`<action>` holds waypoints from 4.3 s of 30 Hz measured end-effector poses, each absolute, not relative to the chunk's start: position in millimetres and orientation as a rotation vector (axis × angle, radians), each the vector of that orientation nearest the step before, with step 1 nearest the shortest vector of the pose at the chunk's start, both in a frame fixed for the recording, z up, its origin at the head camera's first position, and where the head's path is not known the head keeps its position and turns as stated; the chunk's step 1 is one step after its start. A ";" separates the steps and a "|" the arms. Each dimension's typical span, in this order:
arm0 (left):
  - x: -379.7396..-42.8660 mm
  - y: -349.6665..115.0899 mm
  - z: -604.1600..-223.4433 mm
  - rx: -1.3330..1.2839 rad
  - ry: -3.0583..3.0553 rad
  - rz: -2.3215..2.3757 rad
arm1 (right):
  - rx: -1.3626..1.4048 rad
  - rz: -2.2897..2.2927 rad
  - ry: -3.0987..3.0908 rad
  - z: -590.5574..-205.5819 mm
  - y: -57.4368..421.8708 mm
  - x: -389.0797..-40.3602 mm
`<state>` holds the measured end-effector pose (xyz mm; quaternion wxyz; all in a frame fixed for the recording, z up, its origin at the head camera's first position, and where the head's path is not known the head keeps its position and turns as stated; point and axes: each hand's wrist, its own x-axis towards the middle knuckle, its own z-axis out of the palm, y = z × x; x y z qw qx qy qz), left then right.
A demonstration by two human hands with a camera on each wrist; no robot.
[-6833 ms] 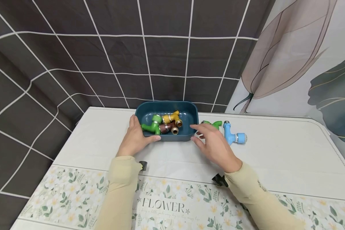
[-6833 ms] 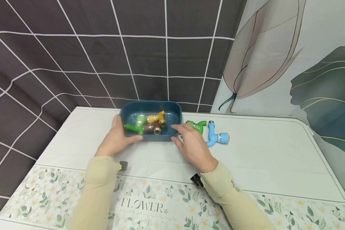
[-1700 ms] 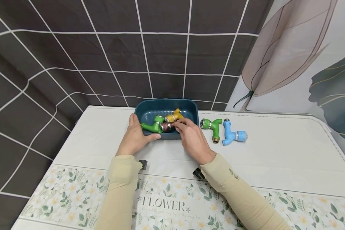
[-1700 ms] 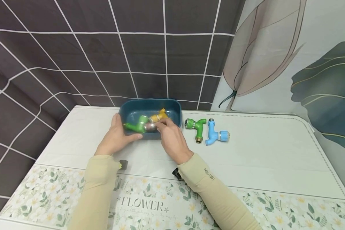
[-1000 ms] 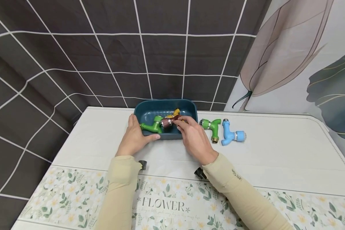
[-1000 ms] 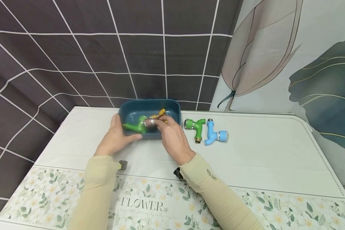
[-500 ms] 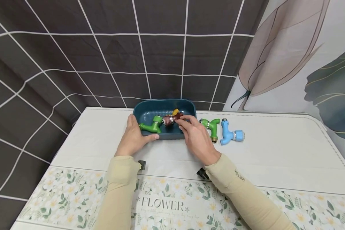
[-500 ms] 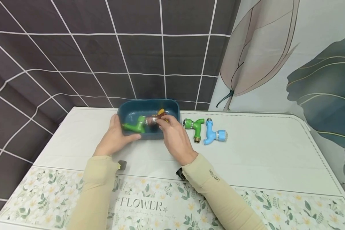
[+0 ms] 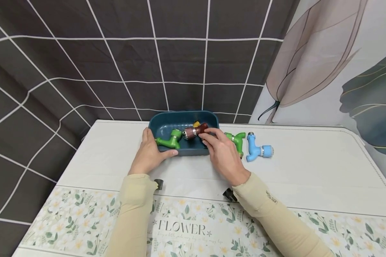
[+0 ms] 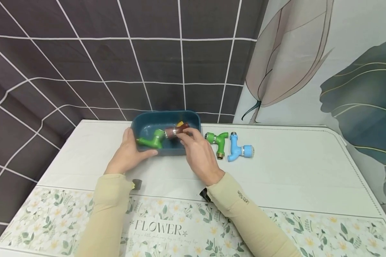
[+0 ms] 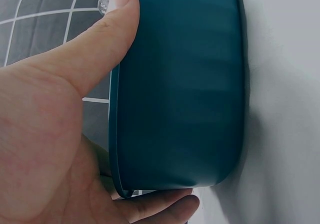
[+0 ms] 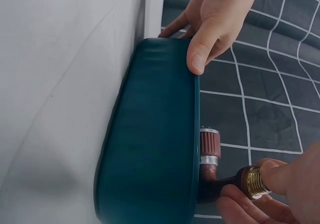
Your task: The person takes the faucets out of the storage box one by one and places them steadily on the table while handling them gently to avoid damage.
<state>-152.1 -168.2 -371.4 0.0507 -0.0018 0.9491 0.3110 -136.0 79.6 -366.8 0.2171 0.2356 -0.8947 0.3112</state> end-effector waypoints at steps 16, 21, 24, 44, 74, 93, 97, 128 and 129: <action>-152.9 -168.8 -373.5 0.010 2.897 0.945 | 0.636 0.885 -2.454 -368.9 91.8 -132.1; -153.3 -168.8 -374.2 0.008 2.895 0.948 | 0.627 0.885 -2.438 -370.1 95.2 -131.3; -153.7 -169.1 -374.2 0.001 2.892 0.947 | 0.620 0.887 -2.421 -370.2 97.7 -130.9; -153.0 -169.4 -373.1 0.011 2.899 0.950 | 0.657 0.872 -2.353 -370.2 113.0 -125.5; -153.6 -168.9 -371.8 -0.004 2.887 0.940 | 0.603 0.845 -2.351 -370.7 145.3 -110.0; -154.1 -169.8 -372.7 -0.001 2.882 0.944 | 0.543 0.782 -2.293 -368.2 169.2 -99.7; -153.9 -170.1 -373.1 0.001 2.880 0.946 | 0.541 0.781 -2.269 -368.7 175.3 -99.1; -153.4 -170.4 -373.0 0.023 2.897 0.939 | 0.408 0.718 -2.297 -373.6 221.6 -87.8; -153.3 -170.5 -373.1 0.022 2.897 0.940 | 0.404 0.718 -2.298 -373.9 223.0 -87.6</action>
